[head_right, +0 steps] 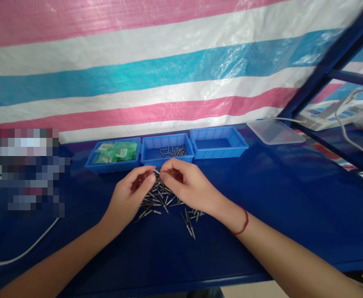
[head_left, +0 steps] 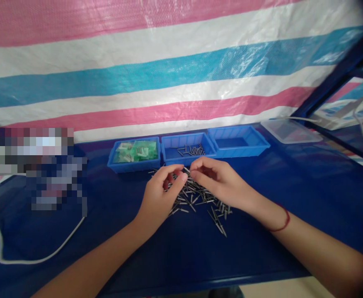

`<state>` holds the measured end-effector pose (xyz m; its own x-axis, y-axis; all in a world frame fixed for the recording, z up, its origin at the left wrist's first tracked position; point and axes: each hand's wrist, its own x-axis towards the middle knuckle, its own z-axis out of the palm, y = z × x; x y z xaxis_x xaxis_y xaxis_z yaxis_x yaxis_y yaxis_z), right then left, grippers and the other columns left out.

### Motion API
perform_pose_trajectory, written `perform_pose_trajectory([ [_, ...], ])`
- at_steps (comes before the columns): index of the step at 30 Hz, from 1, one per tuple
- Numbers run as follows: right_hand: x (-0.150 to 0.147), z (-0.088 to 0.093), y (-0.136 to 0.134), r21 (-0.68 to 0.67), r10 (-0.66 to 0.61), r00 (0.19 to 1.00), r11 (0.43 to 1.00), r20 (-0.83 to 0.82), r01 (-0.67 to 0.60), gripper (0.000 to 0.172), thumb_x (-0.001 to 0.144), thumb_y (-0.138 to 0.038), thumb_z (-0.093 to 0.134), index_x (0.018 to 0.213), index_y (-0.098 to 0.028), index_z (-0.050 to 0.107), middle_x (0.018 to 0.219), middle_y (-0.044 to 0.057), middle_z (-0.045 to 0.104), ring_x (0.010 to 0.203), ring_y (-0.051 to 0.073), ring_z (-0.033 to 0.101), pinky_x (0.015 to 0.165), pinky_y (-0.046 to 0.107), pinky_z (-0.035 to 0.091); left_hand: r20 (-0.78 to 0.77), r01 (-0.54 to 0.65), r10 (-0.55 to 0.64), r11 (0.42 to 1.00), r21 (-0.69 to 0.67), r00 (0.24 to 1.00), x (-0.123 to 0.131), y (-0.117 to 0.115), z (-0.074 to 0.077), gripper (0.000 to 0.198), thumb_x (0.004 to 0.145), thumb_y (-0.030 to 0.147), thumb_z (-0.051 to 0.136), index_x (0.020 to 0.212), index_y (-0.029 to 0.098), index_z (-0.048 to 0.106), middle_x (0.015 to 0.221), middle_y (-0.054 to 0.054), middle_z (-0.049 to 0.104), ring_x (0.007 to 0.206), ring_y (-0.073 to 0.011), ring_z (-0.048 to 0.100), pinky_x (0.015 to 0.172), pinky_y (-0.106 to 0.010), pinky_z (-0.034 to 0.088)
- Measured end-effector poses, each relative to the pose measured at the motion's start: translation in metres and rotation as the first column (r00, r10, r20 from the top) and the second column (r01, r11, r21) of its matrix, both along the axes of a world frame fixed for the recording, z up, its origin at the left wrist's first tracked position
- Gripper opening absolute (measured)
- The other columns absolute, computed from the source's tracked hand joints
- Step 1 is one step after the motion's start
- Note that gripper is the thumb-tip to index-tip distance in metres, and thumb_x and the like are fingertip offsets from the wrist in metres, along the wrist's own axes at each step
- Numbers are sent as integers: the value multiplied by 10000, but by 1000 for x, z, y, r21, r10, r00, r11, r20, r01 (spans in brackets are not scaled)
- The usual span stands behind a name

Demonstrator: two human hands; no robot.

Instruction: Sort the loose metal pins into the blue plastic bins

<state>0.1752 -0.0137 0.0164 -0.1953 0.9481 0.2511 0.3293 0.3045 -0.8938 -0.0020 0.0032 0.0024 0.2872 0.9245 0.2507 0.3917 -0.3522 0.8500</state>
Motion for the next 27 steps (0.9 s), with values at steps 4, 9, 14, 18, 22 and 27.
perform_pose_trajectory([
  [4,-8,-5,-4,-43,33,998,998,-49,-35,135,892,-285,513,829,-174,558,700,-17,541,600,99,462,543,228,380,92,32,-26,997,-69,995,-6,-3,-5,198,863,366,594,954,199,649,863,-14,667,752,-149,603,668,-245,465],
  [9,-11,-6,-6,-20,70,998,997,7,-69,116,891,-271,525,866,-174,583,756,0,582,646,108,485,592,238,400,106,24,-19,998,-49,994,-11,-5,-3,172,868,350,593,886,187,643,815,-6,657,721,-137,593,655,-232,457],
  [14,-11,-6,-6,-26,79,997,997,1,-79,176,882,-331,552,858,-168,616,765,8,607,638,107,491,578,238,398,134,38,-42,999,30,990,-12,-7,1,143,883,312,576,915,198,656,869,-12,679,776,-141,618,682,-225,467],
  [18,-11,-7,-6,51,-43,999,998,-10,43,150,846,-322,606,816,-176,621,733,3,605,600,104,481,553,247,390,107,22,-27,999,45,994,-13,-5,-1,117,884,282,580,942,203,646,881,-7,671,789,-135,620,708,-223,468],
  [22,-12,-6,-9,139,-115,992,983,-48,120,130,821,-317,641,812,-193,604,754,10,619,623,115,511,568,253,423,54,65,-68,997,49,996,-13,-3,-3,114,897,265,555,953,197,627,866,-10,649,763,-134,607,685,-228,457],
  [27,-8,2,-11,331,-72,990,943,123,27,158,860,-305,594,753,-191,580,698,6,597,648,121,541,622,264,444,-13,204,-204,974,102,979,-11,-4,-2,137,914,262,517,886,185,627,888,-32,641,793,-146,591,693,-240,451],
])
